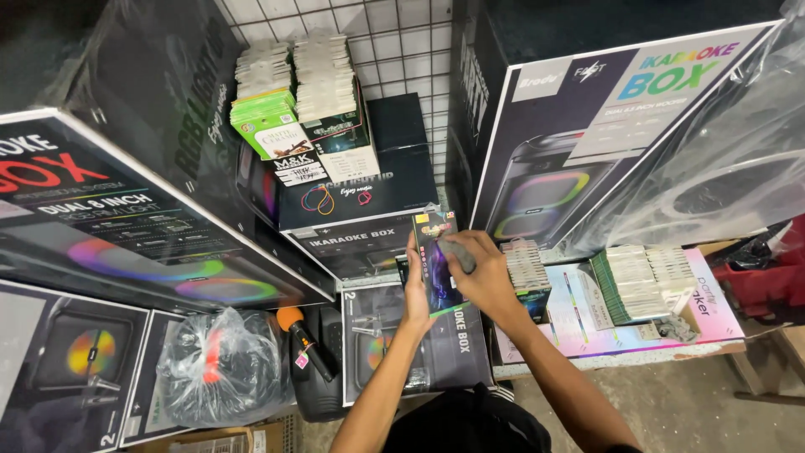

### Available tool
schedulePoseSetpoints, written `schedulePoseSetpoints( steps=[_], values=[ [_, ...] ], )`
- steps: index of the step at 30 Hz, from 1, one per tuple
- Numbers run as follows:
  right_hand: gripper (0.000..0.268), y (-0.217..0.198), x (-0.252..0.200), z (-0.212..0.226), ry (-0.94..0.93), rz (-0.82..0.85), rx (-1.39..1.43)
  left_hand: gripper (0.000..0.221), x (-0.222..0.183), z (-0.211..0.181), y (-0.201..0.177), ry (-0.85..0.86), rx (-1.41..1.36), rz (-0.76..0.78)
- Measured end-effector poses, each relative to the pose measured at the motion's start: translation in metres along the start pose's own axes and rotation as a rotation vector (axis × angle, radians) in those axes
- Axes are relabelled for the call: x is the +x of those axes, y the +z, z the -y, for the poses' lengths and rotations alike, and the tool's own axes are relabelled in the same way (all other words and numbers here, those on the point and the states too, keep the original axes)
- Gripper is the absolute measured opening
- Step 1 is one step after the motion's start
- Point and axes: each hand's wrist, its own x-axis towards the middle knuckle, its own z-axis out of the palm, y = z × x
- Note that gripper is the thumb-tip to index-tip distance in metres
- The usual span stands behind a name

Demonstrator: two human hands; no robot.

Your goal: Wiping and organizing phone screen protectors on a retail shelf.

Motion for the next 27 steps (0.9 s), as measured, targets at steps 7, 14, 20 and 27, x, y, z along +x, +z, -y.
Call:
schedulePoseSetpoints(
  steps=[7,14,20,27],
  values=[
    [0.033,0.008,-0.009,0.014,-0.152,0.103,0.120,0.064,0.003,-0.001,-0.008,-0.055,-0.125,-0.045],
    [0.031,0.007,-0.010,0.004,-0.017,0.022,0.041,0.059,0.004,-0.024,-0.005,0.083,-0.046,0.021],
    [0.032,0.011,-0.019,0.018,-0.068,0.044,0.113,0.057,0.010,-0.009,-0.013,0.074,-0.015,-0.031],
    [0.034,0.005,-0.022,0.014,-0.095,0.157,0.122,0.056,0.001,-0.029,0.005,0.065,-0.147,-0.012]
  ],
)
